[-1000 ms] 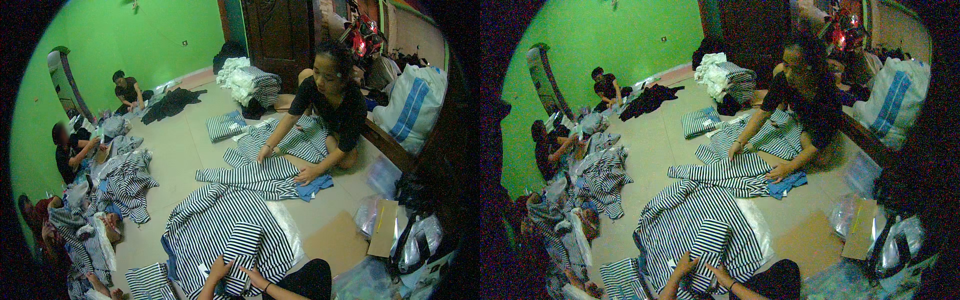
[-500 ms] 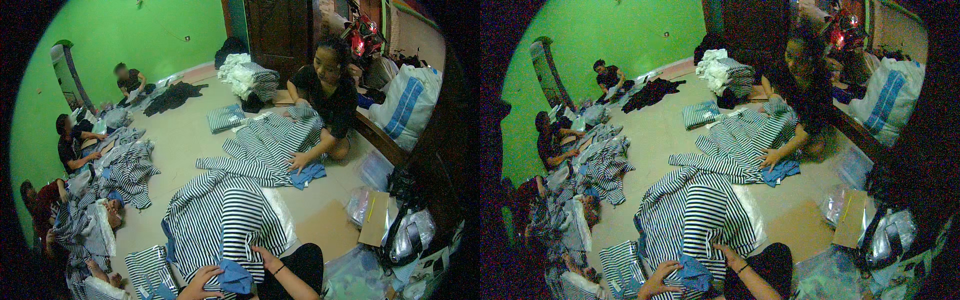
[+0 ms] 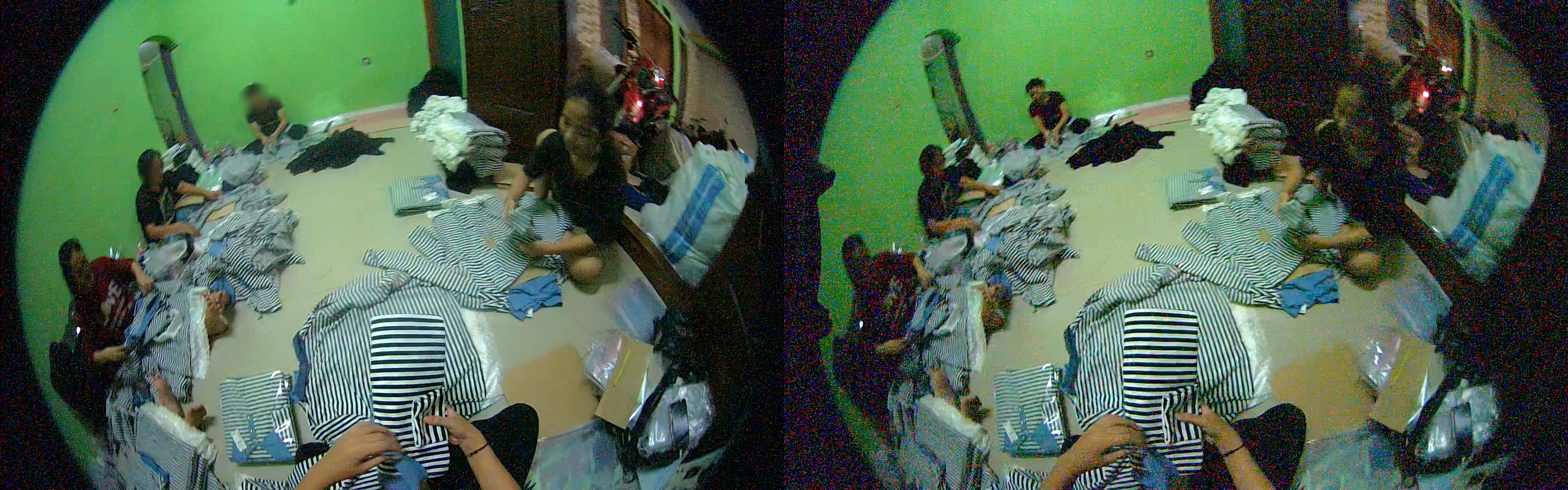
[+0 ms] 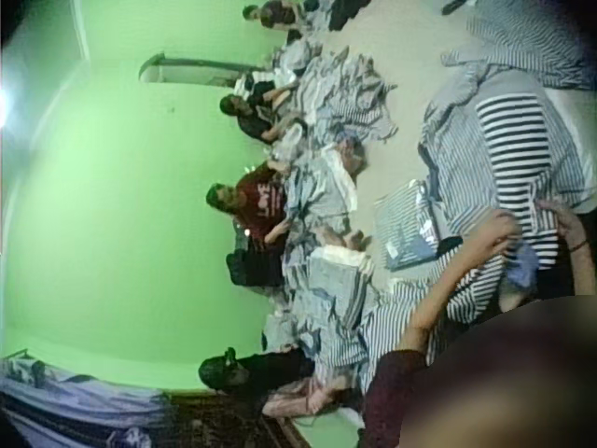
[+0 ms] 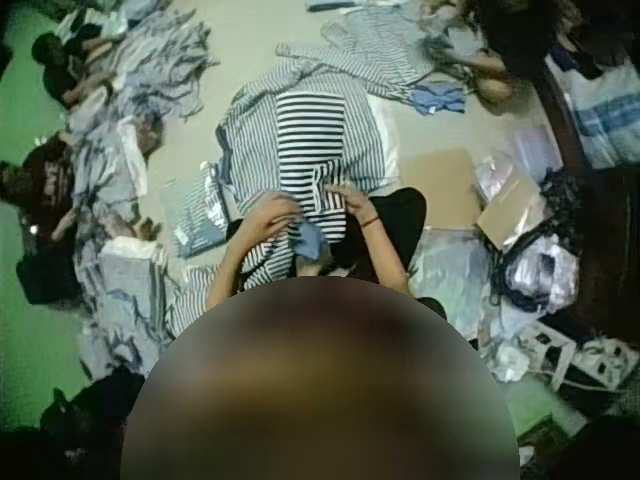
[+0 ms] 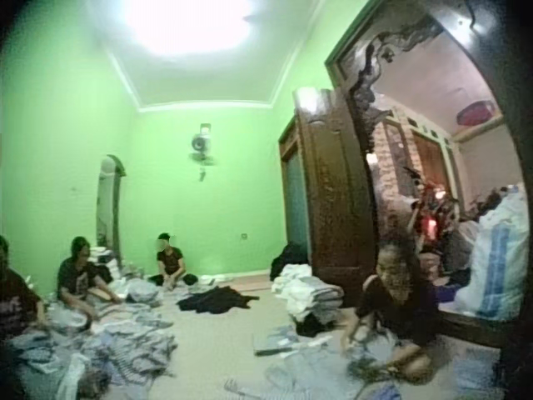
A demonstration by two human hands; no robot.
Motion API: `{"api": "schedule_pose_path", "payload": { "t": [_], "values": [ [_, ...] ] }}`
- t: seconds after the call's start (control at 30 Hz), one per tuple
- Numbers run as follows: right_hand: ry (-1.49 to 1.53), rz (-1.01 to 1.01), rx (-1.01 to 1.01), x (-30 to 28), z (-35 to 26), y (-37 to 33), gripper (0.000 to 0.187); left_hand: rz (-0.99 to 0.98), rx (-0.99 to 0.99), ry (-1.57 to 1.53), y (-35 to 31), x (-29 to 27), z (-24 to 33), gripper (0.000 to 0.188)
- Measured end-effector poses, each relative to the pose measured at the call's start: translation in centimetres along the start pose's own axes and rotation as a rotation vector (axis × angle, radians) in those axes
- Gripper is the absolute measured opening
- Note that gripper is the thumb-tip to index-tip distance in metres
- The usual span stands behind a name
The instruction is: The person folds striped shirts and places them into clear plastic bags. They smooth the fabric, fold sleeves and hems, and insert each folded shirt into a bag before stacking it.
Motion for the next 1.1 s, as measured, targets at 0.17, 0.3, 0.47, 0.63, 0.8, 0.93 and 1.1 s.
{"api": "schedule_pose_path", "payload": {
  "t": [0.17,0.3,0.47,0.63,0.8,0.93,1.1],
  "values": [
    [-0.090,-0.060,0.130,1.6,0.1,-0.7,0.053,-0.198,0.192,0.202,1.5,3.1,0.5,0.020],
    [-0.094,-0.146,0.098,2.7,-0.6,-0.4,0.050,-0.318,0.282,0.268,1.2,3.8,-0.1,0.022],
    [-0.267,-0.098,0.083,2.4,0.3,1.1,0.062,-0.338,0.485,0.186,0.4,4.2,0.0,0.035],
    [-0.129,-0.212,0.136,3.9,1.7,1.6,0.058,-0.472,0.365,0.166,-0.6,6.0,-3.1,0.029],
    [-0.293,-0.311,0.110,4.3,3.2,2.5,0.065,-0.377,0.379,0.226,-0.9,5.6,-4.9,0.017],
    [-0.206,-0.301,0.023,4.9,2.8,3.0,0.065,-0.269,0.388,0.453,-1.2,4.8,-6.1,0.024],
    [-0.116,-0.227,0.075,5.5,2.0,2.5,0.076,0.286,-0.398,0.493,-2.8,-1.1,-9.5,0.073]
  ]
}}
Point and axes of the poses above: each hand's wrist, its own y-axis towards the middle knuckle, its own x-axis out of the palm, z = x × y, the point moved 10 cm from there along y, towards the middle knuckle, and after that the axes turned 14 degrees about z, right-handed, at the moved point
